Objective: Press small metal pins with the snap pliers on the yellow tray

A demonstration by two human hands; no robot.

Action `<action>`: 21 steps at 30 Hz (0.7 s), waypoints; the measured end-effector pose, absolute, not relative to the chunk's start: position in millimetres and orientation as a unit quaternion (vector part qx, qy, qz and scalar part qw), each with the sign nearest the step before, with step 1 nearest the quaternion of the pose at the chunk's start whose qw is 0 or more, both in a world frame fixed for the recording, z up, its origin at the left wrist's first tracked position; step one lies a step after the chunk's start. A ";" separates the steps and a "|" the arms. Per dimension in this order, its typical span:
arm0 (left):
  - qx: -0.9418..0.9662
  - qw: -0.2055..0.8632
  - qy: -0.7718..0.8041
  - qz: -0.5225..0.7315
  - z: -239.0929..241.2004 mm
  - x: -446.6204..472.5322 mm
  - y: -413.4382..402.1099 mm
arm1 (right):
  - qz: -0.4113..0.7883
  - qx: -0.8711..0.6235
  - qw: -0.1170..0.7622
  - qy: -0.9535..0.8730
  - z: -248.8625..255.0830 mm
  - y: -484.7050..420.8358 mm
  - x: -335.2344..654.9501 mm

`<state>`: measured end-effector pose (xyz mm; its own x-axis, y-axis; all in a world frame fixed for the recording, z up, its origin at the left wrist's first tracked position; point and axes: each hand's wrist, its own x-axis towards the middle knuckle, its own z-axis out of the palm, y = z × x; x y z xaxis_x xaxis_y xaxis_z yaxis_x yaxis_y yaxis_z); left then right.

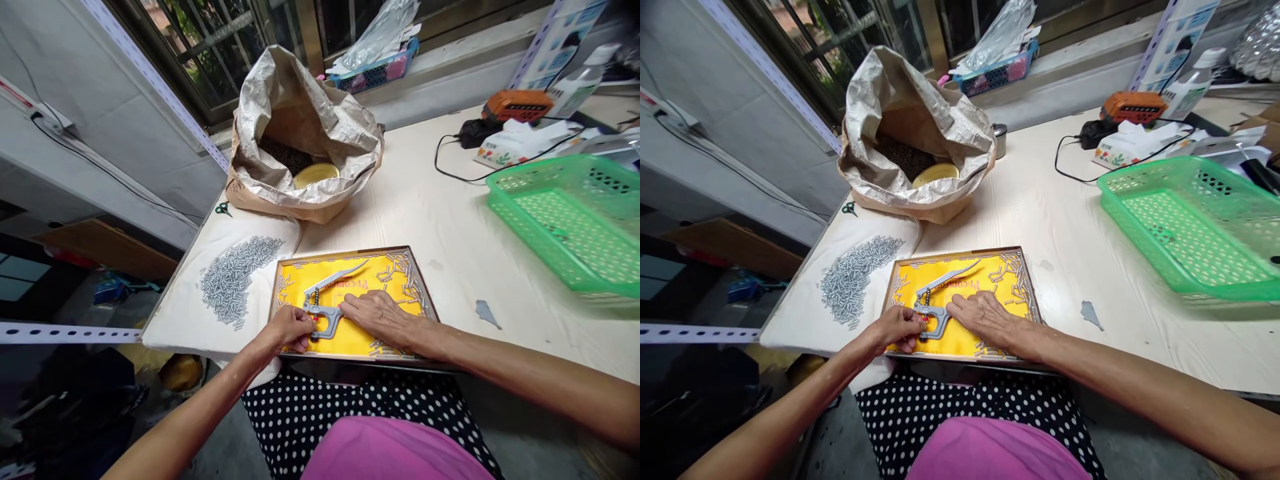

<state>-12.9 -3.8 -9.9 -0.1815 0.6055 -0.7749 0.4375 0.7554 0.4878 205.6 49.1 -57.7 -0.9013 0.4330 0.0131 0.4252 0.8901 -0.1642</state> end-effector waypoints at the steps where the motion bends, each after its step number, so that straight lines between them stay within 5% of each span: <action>1: 0.337 0.543 0.765 0.088 -11.3 -12.5 -5.3 | 0.081 -0.222 0.022 -0.971 -56.0 49.4 205.8; 14: 0.333 0.548 0.761 0.098 -14.1 -13.3 -8.9 | 0.156 -0.263 0.048 -0.951 -56.3 56.7 207.5; 21: 0.326 0.543 0.767 0.100 -8.3 -9.5 -9.4 | 0.090 -0.281 0.101 -0.950 -41.4 76.8 210.9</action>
<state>-9.5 -9.4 -8.3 -0.1970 0.6092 -0.7682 0.3926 0.7670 0.5075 210.9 76.8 -41.4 -0.8213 0.5525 0.1425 0.5161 0.8258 -0.2272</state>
